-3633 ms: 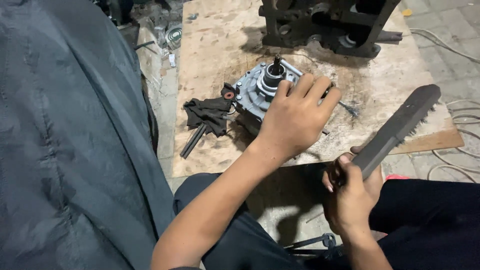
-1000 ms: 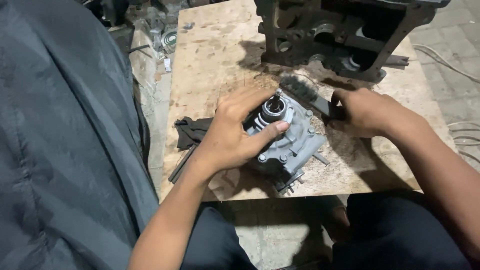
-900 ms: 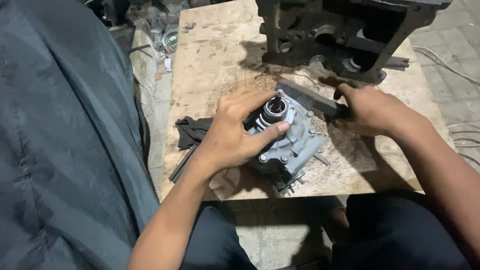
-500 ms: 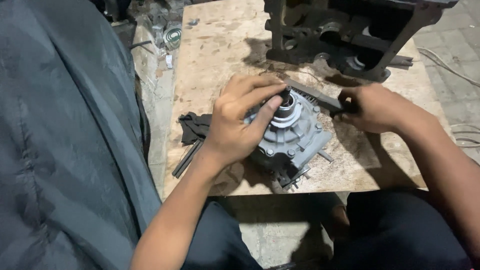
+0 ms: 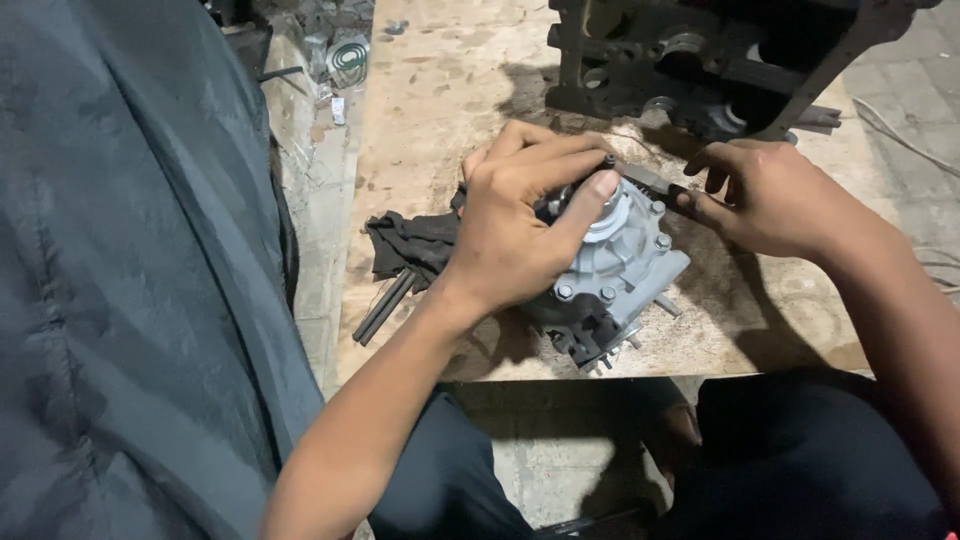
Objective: A person uses a wire brush and a cloth to clean grease and grime off a metal mechanical component on a workbench.
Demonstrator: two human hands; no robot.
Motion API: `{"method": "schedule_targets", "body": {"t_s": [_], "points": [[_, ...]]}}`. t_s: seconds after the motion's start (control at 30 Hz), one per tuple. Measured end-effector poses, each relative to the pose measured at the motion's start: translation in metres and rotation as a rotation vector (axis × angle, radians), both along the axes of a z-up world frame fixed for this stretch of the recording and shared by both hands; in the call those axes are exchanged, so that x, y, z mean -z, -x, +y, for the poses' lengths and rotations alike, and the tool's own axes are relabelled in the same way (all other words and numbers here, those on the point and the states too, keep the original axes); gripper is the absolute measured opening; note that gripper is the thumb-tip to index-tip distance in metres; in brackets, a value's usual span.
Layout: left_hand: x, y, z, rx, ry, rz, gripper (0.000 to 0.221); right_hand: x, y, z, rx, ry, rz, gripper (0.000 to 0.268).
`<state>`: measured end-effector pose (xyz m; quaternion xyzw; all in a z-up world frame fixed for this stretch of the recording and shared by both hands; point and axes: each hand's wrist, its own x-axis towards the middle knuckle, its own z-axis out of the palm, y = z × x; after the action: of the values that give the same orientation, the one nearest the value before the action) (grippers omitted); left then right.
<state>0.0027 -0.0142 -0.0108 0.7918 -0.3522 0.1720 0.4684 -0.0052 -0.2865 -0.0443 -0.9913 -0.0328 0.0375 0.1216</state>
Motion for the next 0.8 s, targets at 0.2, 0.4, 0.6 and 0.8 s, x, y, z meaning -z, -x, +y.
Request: {"method": "schedule_targets", "body": {"t_s": [0.2,0.4,0.6,0.8], "points": [[-0.014,-0.028,0.058,-0.063,-0.028,0.199,0.026,-0.016,0.01,0.007,0.035,-0.083,0.011,0.034],[0.032,-0.063,0.099,-0.154,-0.705,0.561,0.023,-0.008,0.008,-0.003,-0.016,-0.088,-0.069,0.034],[0.034,-0.064,0.075,-0.29,-0.979,0.633,0.021,-0.013,0.012,-0.001,0.007,-0.104,-0.053,0.033],[0.044,-0.068,0.066,-0.267,-0.952,0.604,0.038,-0.009,0.012,-0.008,-0.033,-0.121,-0.095,0.031]]}}
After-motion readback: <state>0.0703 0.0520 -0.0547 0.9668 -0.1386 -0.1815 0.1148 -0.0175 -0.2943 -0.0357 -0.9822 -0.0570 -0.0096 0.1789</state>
